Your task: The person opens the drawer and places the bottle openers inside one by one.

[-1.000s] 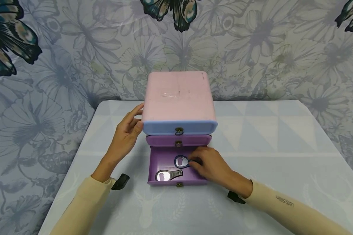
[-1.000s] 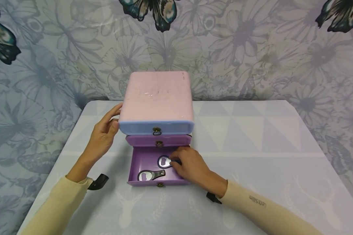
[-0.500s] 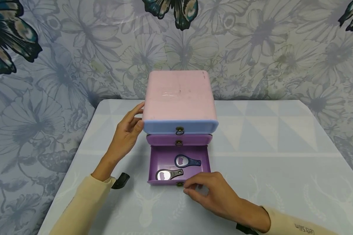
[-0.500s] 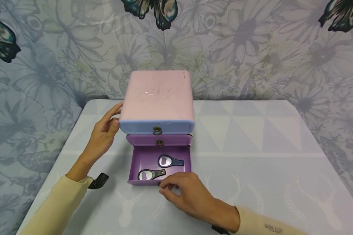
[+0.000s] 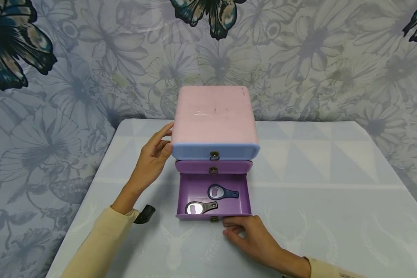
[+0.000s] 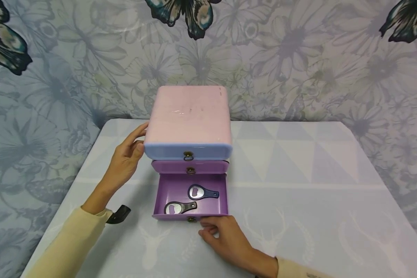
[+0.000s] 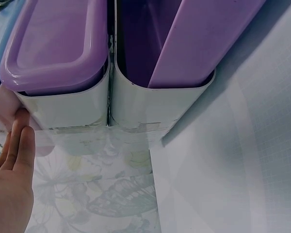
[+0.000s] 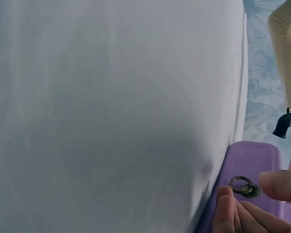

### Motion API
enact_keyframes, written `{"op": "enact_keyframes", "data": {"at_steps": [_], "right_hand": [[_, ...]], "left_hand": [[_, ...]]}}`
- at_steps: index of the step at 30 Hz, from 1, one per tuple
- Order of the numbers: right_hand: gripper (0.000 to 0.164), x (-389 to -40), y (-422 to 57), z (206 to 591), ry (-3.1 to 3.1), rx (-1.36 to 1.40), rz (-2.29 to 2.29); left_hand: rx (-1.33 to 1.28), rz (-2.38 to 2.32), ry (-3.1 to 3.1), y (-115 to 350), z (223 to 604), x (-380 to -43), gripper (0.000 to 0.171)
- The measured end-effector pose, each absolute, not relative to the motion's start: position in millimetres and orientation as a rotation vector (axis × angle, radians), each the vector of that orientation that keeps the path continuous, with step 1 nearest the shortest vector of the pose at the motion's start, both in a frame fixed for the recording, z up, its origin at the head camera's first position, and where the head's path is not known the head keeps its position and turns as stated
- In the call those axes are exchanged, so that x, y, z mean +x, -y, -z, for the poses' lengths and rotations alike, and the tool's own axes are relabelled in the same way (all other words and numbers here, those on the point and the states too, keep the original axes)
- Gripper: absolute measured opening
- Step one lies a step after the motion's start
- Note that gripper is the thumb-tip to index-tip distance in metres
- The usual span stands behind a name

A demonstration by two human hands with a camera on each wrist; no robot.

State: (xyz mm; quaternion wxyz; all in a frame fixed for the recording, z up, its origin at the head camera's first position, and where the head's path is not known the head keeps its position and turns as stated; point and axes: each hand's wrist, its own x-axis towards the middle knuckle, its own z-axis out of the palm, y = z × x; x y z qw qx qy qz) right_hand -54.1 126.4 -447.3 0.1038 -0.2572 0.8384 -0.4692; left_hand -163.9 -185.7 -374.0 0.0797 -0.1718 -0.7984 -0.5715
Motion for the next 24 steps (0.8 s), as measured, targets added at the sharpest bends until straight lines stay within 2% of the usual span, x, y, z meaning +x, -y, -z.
{"op": "enact_keyframes", "data": {"at_steps": [11, 24], "right_hand": [[0.027, -52.0, -111.9, 460.5, -2.297, -0.597, 1.595], [0.009, -57.6, -98.0, 460.7, -2.218, -0.358, 1.723]], "left_hand": [[-0.521, 1.739, 2.377, 185.6, 372.9, -163.2, 0.052], [-0.497, 1.745, 2.379, 184.7, 374.7, -165.9, 0.052]]}}
